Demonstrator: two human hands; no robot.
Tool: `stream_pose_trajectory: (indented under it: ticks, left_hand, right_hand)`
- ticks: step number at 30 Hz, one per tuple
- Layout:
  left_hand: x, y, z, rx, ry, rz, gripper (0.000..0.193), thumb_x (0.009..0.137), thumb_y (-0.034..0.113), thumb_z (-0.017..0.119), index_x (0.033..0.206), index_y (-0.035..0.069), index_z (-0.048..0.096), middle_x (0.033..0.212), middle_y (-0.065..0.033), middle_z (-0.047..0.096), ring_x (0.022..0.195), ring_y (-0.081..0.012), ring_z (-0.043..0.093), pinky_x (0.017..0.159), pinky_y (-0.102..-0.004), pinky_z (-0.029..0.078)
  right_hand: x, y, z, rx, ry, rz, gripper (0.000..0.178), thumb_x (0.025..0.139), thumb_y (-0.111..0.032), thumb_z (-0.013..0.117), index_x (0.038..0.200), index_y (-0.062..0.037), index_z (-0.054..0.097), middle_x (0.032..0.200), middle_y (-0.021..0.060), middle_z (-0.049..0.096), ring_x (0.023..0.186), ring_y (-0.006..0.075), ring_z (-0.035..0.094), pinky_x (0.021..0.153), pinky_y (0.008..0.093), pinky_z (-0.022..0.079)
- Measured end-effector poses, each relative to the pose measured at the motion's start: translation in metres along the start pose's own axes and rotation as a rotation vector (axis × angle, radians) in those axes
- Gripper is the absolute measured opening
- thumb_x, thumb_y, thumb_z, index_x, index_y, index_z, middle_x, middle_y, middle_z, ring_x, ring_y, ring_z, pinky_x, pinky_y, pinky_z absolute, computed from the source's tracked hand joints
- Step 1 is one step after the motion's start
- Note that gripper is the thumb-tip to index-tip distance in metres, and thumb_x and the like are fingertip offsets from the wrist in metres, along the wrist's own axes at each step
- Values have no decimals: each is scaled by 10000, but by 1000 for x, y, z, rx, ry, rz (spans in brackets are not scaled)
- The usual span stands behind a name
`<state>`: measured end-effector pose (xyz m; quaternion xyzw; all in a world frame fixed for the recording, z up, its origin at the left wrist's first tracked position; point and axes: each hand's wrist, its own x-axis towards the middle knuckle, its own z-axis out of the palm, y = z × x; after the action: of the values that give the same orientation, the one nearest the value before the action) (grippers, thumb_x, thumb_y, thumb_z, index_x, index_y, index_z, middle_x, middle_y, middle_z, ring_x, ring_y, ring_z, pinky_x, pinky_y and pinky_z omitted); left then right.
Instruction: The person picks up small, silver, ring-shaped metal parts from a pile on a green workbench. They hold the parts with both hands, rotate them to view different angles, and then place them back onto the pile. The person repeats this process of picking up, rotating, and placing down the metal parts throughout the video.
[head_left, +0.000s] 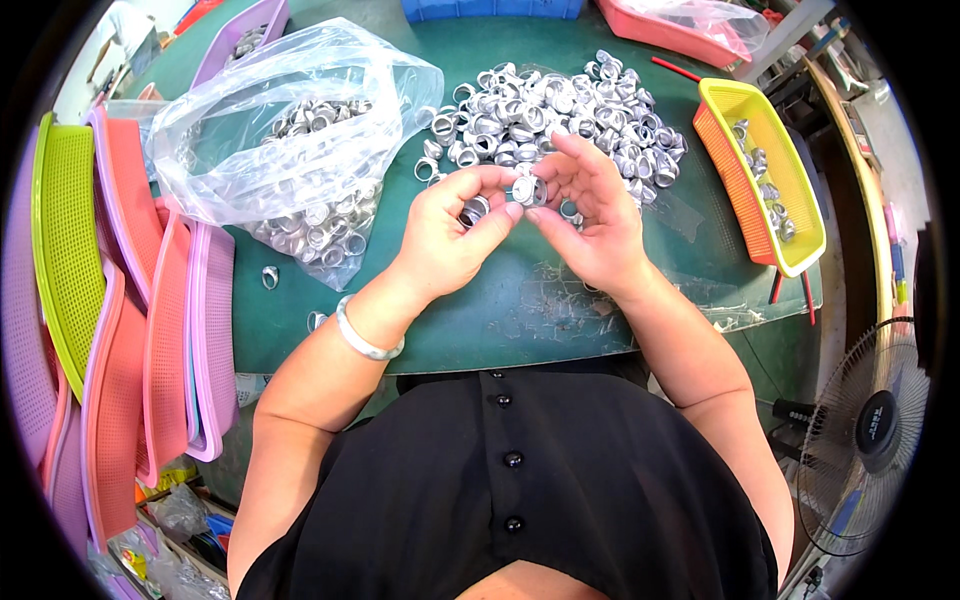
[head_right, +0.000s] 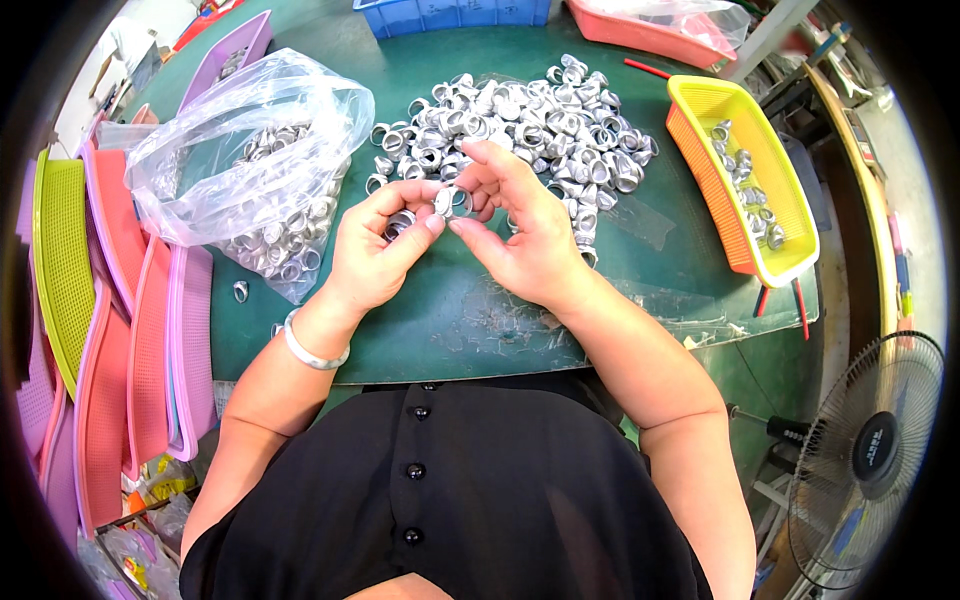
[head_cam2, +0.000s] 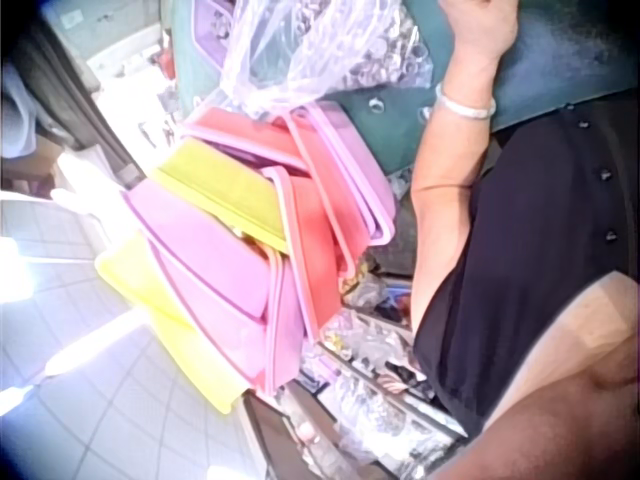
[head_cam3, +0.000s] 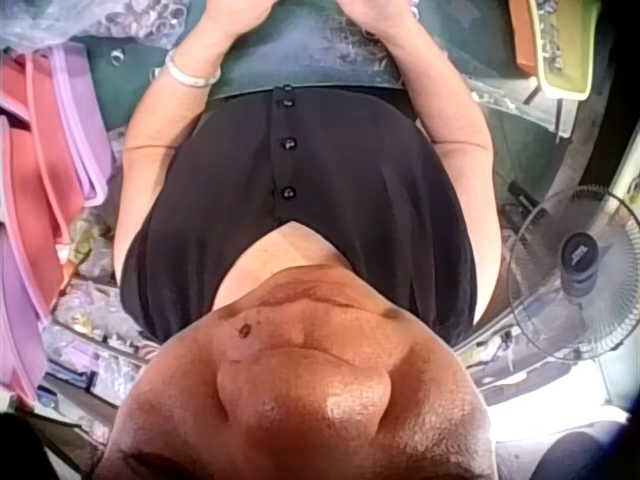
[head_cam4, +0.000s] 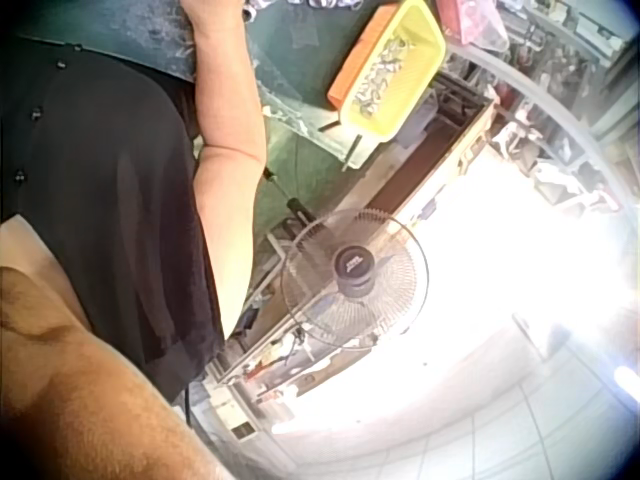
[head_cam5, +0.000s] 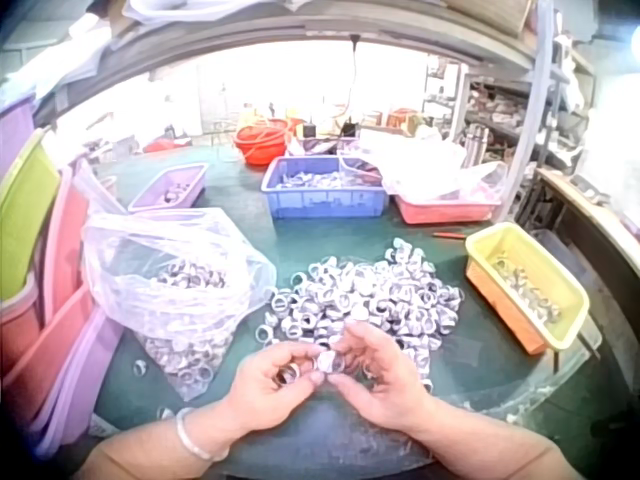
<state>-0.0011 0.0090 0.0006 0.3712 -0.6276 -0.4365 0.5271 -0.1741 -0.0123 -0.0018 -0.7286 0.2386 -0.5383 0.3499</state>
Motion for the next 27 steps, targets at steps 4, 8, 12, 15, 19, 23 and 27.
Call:
stream_pose_trajectory:
  ticks: [4,8,12,15,19,23,27]
  left_hand:
    - [0,-3,-2,-40,-53,-110,214,793,116,612,978,10,605,776,8,574,718,-48,497,631,-197,400]
    - [1,3,-2,-31,-92,-201,194,817,146,604,954,9,613,762,9,578,695,-49,500,615,-195,400]
    - [1,3,-2,-155,-79,-304,173,843,164,591,935,20,616,742,20,574,631,-41,484,562,-194,394]
    - [2,6,-1,-191,-71,-348,169,852,174,583,935,31,619,725,27,567,588,-34,459,525,-188,379]
    - [2,6,-2,-218,-111,-382,213,881,239,536,972,59,602,713,22,550,573,-45,464,490,-167,344]
    - [2,5,-2,-275,-111,-419,225,885,271,531,950,67,602,698,21,543,566,-47,461,479,-164,329]
    - [2,4,-3,-274,-129,-444,207,888,264,532,932,74,602,698,24,542,563,-41,457,477,-162,325]
  right_hand:
    - [0,-2,0,-64,13,-7,664,666,89,657,1263,-54,405,921,62,555,730,116,505,632,235,437]
    - [2,-8,-3,-164,-27,-17,667,665,79,657,1267,-55,402,909,57,552,712,117,496,618,237,432]
    - [2,-8,-3,-170,-29,-25,666,668,69,659,1269,-52,398,901,55,553,704,119,496,611,239,431]
    - [2,-8,-3,-151,-26,-20,666,670,67,658,1270,-50,395,900,56,555,705,120,501,611,239,433]
    - [1,-5,-2,-139,-19,-23,665,671,68,656,1271,-49,393,900,57,557,709,121,508,612,239,436]
    - [1,-7,-3,-151,-38,-24,665,671,69,654,1271,-46,390,902,59,557,704,123,512,612,241,438]
    - [1,-8,-2,-144,-45,-23,667,669,73,654,1270,-45,390,904,62,557,701,124,513,611,243,438]
